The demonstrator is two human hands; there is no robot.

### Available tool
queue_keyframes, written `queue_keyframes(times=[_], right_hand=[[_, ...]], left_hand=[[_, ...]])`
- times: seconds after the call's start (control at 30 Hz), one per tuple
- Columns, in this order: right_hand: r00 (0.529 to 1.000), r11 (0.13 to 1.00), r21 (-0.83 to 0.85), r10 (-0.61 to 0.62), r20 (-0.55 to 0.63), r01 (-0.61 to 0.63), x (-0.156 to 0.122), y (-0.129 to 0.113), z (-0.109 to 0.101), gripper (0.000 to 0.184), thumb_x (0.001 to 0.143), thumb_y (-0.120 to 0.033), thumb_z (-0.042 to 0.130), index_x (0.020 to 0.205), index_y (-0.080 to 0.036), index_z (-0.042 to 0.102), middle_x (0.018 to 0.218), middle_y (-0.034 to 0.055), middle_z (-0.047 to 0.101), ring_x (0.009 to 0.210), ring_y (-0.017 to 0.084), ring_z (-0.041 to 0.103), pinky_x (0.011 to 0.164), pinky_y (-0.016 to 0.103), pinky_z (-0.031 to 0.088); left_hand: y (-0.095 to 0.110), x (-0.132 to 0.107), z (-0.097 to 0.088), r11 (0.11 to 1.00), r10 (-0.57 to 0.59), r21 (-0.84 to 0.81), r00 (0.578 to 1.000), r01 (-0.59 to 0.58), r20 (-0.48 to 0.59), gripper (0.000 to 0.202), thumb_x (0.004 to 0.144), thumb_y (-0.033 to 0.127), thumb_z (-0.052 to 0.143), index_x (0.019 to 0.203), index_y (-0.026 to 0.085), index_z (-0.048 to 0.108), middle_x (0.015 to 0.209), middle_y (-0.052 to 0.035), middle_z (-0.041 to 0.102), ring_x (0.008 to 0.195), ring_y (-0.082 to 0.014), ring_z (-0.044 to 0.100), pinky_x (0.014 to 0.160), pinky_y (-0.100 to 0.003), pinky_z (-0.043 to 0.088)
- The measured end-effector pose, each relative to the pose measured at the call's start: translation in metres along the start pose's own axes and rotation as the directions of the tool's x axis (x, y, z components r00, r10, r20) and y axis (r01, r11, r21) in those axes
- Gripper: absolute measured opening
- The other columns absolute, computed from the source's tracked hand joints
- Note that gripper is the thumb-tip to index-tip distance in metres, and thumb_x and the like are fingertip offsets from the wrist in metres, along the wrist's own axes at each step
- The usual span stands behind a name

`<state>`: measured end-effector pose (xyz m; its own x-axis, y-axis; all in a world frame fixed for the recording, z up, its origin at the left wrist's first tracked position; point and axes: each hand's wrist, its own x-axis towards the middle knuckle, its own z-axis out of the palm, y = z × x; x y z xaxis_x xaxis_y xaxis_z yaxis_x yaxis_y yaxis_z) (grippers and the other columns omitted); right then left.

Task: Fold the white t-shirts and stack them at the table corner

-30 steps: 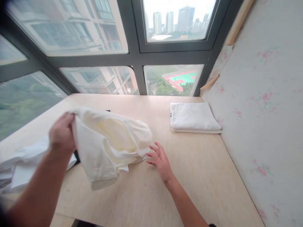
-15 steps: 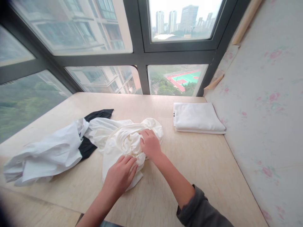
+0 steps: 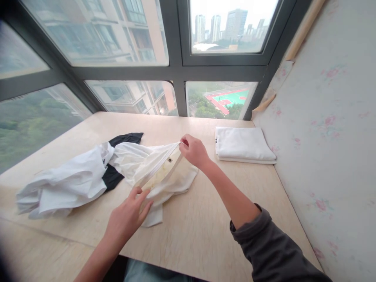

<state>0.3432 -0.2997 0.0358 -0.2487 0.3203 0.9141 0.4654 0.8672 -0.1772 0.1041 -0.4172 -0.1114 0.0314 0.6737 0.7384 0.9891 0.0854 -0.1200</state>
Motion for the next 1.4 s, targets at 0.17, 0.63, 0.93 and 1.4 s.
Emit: queue_keyframes(times=[0.17,0.63,0.93,1.4], right_hand=[[0.993,0.987,0.143,0.085,-0.085,-0.072,-0.035,-0.009,-0.054,0.014,0.087,-0.027,0.052,0.09,-0.019,0.063,0.065,-0.0032,0.052,0.061,0.012,0.047,0.06,0.026,0.034],[0.986,0.94,0.301,0.137,0.092,-0.158,-0.082,-0.041,-0.099,0.022,0.085,-0.036,0.061,0.092,-0.018,0.07,0.085,0.0028,0.067,0.075,0.015,0.057,0.068,0.027,0.043],[0.995,0.973,-0.231,0.022,0.1,0.001,-0.093,-0.007,-0.102,0.032,0.071,-0.006,0.05,0.092,-0.019,0.071,0.097,0.0063,0.071,0.087,0.02,0.061,0.079,0.031,0.043],[0.93,0.944,0.252,0.116,0.348,-0.212,-0.142,-0.018,-0.124,0.045,0.083,-0.062,0.056,0.075,-0.018,0.065,0.067,-0.0006,0.057,0.059,0.011,0.047,0.052,0.023,0.034]], left_hand=[[0.005,0.023,-0.024,0.98,-0.004,-0.197,0.977,-0.039,-0.214,0.028,0.095,0.048,0.049,0.105,0.028,0.067,0.114,-0.0057,0.064,0.088,-0.02,0.066,0.061,-0.028,0.043],[0.049,0.064,-0.032,0.972,-0.088,-0.236,0.929,0.0,-0.359,0.017,0.091,0.031,0.051,0.102,0.021,0.057,0.101,-0.0083,0.061,0.088,-0.0245,0.06,0.066,-0.032,0.038],[0.007,0.069,-0.062,0.886,0.039,-0.453,0.989,-0.101,-0.142,0.016,0.081,0.023,0.044,0.074,0.022,0.059,0.075,-0.0011,0.063,0.073,-0.0192,0.057,0.067,-0.03,0.038],[-0.03,0.03,-0.091,0.673,0.204,-0.738,0.97,-0.043,0.13,0.04,0.082,0.06,0.057,0.082,0.02,0.063,0.077,-0.0026,0.062,0.072,-0.0193,0.056,0.061,-0.026,0.046]])
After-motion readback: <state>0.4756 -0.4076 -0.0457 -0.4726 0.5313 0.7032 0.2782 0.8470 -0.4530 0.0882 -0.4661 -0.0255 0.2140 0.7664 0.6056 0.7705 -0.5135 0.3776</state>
